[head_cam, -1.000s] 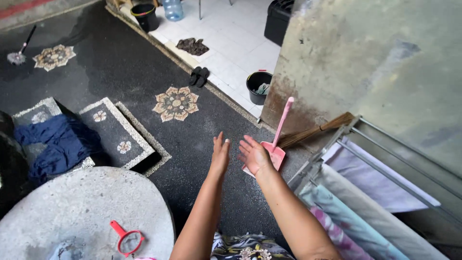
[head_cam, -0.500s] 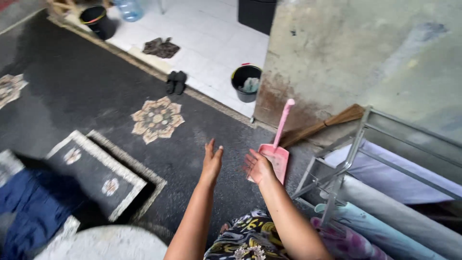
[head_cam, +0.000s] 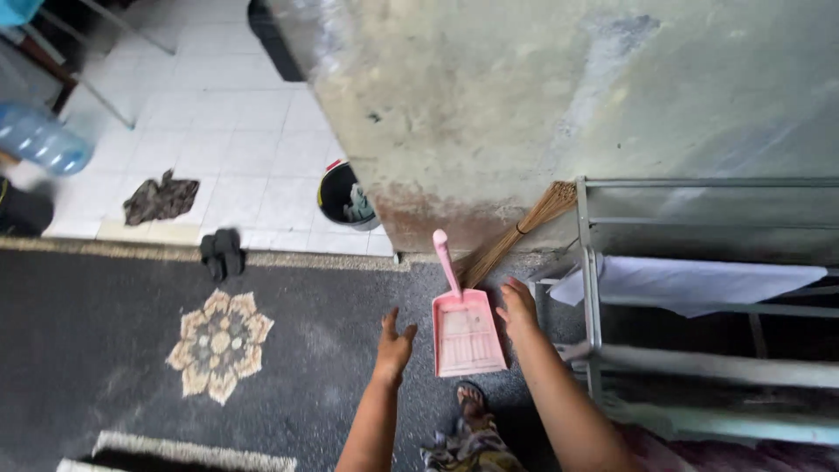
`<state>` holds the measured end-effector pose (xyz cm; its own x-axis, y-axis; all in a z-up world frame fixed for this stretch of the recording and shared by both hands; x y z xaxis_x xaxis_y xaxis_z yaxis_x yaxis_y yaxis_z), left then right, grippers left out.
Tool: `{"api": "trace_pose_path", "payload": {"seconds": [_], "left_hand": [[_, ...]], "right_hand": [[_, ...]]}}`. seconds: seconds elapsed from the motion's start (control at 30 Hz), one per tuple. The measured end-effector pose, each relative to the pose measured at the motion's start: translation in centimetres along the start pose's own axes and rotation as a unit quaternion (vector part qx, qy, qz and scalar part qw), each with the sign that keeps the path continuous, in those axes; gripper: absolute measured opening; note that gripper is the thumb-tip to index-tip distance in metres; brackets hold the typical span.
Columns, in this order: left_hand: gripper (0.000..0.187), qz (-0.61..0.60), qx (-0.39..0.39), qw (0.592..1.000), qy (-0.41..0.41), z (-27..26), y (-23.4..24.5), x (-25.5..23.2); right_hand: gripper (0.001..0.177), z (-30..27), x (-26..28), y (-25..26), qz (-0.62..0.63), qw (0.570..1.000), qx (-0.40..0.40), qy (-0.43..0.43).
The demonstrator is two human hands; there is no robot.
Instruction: Sorting items from a plastic bag into different containers and moving between an outdoor utility area and an indoor kitchen.
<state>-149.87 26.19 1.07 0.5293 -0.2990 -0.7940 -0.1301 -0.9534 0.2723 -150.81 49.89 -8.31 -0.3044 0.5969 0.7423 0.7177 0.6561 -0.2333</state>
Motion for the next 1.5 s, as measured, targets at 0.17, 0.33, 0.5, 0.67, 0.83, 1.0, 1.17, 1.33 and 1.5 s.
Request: {"api": "trace_pose_path", "payload": {"seconds": [0.17,0.33,0.5,0.67,0.83,1.0,1.17,1.33,1.5], "left_hand": [[0.062,0.018,0.025,0.999,0.019,7.6,-3.5,-0.6],[0.064,0.049,0.046,0.998,0.012,13.1,-6.8,0.5],[0.078,0.170,0.061,0.984,0.004,19.9,-9.0,1.7],[0.080,0.084,0.044,0.986,-0.139,24.1,-11.6,0.5],[0.043,0.113,0.023,0.980,-0.161,28.3,-13.3,6.6],[0.035,0.083,-0.024,0.969,-0.232,22.1,-6.6,2.3],[0.036,0.096,-0.118,0.965,-0.215,15.9,3.7,5.3],[0.027,0.111,-0.275,0.938,-0.181,6.7,13.5,9.1],[0.023,0.126,-0.430,0.892,-0.059,-1.4,20.7,16.6]], "right_hand": [[0.050,14.6,-1.7,0.5,-0.357,0.929,-0.004,0.100],[0.052,19.5,1.3,-0.7,-0.754,0.612,0.025,0.235],[0.040,23.0,4.3,-2.4,-0.887,0.401,0.064,0.218],[0.038,28.2,3.5,-1.8,-0.940,0.267,0.087,0.192],[0.042,31.2,2.2,0.1,-0.950,0.225,0.075,0.203],[0.030,29.6,1.1,0.1,-0.963,0.157,0.037,0.214],[0.032,27.5,-3.4,-2.7,-0.953,0.264,-0.026,0.146],[0.033,13.2,2.5,-13.7,-0.970,0.136,0.198,-0.019],[0.047,8.8,-1.2,-15.6,-0.960,0.197,0.197,-0.012]]}}
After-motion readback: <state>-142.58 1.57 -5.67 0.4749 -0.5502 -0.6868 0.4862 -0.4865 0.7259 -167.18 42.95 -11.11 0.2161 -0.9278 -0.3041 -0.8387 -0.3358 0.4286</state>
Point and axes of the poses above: each hand's wrist, its own z-axis towards the middle knuckle, its own y-axis out of the back of the hand, x = y × z, the point moved 2 cm from there along z, towards the middle knuckle, and after that the axes turned 1 degree about x, right-handed, at the moved point
